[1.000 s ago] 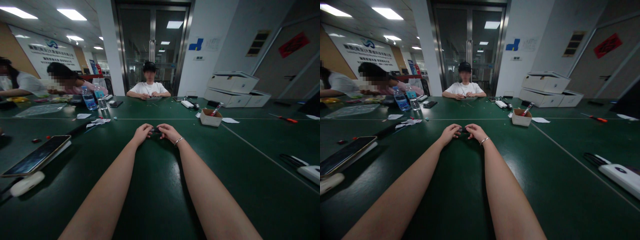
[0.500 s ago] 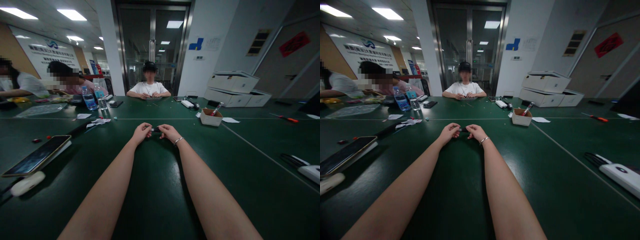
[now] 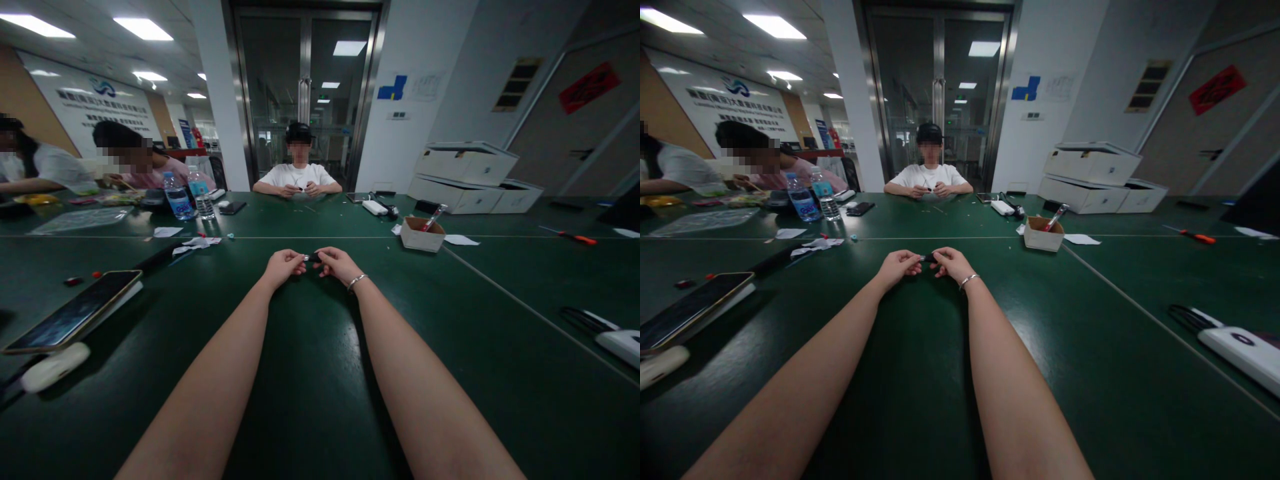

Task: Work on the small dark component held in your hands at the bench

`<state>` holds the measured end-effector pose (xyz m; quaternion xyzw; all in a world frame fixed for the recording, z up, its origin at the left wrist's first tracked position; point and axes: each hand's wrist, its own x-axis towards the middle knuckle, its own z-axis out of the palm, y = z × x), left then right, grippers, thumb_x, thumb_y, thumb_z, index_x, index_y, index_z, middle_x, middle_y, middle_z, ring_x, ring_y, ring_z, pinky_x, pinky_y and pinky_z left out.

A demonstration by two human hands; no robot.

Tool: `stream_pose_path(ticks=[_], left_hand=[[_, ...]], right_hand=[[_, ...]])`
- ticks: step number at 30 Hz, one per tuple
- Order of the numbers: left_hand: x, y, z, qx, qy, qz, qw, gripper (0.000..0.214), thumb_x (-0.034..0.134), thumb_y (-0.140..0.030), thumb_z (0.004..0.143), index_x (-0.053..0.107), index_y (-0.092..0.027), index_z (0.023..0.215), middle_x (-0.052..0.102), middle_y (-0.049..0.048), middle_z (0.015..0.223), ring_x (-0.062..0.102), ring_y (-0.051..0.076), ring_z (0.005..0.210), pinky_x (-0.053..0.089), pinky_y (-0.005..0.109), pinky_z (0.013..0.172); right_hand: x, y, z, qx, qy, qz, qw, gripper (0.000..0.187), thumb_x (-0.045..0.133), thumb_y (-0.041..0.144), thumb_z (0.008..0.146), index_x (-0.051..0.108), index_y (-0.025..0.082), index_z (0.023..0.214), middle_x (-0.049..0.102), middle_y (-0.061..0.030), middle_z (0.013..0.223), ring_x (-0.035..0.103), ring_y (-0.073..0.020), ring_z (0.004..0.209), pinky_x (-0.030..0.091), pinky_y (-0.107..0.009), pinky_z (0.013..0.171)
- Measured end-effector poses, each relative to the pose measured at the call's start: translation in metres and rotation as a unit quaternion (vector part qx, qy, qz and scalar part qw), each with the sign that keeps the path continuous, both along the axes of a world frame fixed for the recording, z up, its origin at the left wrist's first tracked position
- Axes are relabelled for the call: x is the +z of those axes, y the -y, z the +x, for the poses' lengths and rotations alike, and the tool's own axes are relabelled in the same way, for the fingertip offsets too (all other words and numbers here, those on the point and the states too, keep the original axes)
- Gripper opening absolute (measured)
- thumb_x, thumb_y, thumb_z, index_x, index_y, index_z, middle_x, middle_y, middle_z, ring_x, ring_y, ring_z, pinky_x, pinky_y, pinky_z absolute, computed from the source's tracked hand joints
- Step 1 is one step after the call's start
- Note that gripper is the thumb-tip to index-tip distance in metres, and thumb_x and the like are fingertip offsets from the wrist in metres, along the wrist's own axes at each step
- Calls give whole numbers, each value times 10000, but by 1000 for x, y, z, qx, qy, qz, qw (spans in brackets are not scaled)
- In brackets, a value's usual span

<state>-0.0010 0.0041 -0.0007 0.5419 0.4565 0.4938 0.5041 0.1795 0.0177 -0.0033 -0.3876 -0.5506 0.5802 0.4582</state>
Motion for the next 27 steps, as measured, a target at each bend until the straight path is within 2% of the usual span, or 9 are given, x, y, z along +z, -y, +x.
stream_pose_path(ticks=[5,13,27], left_hand=[[1,-3,-3,48,41,-10,998,262,714,-347,692,624,-106,744,653,59,663,604,104,559,480,233,558],[5,4,3,2,-7,-22,1000,197,677,-271,740,592,-98,779,636,36,624,609,101,533,468,214,530],[1,0,3,-13,-81,-13,997,271,604,-360,798,574,-100,728,611,27,563,579,93,470,436,203,468]], right_hand=[[2,2,1,-26,-31,-16,999,128,567,212,855,530,162,967,668,-4,657,474,-40,368,557,-238,491],[-1,-1,-1,12,13,18,1000,164,604,174,814,561,157,972,671,1,704,479,-28,376,543,-205,462],[-6,-5,1,15,0,23,1000,180,636,163,782,582,147,953,672,-4,681,489,-37,391,546,-218,472]])
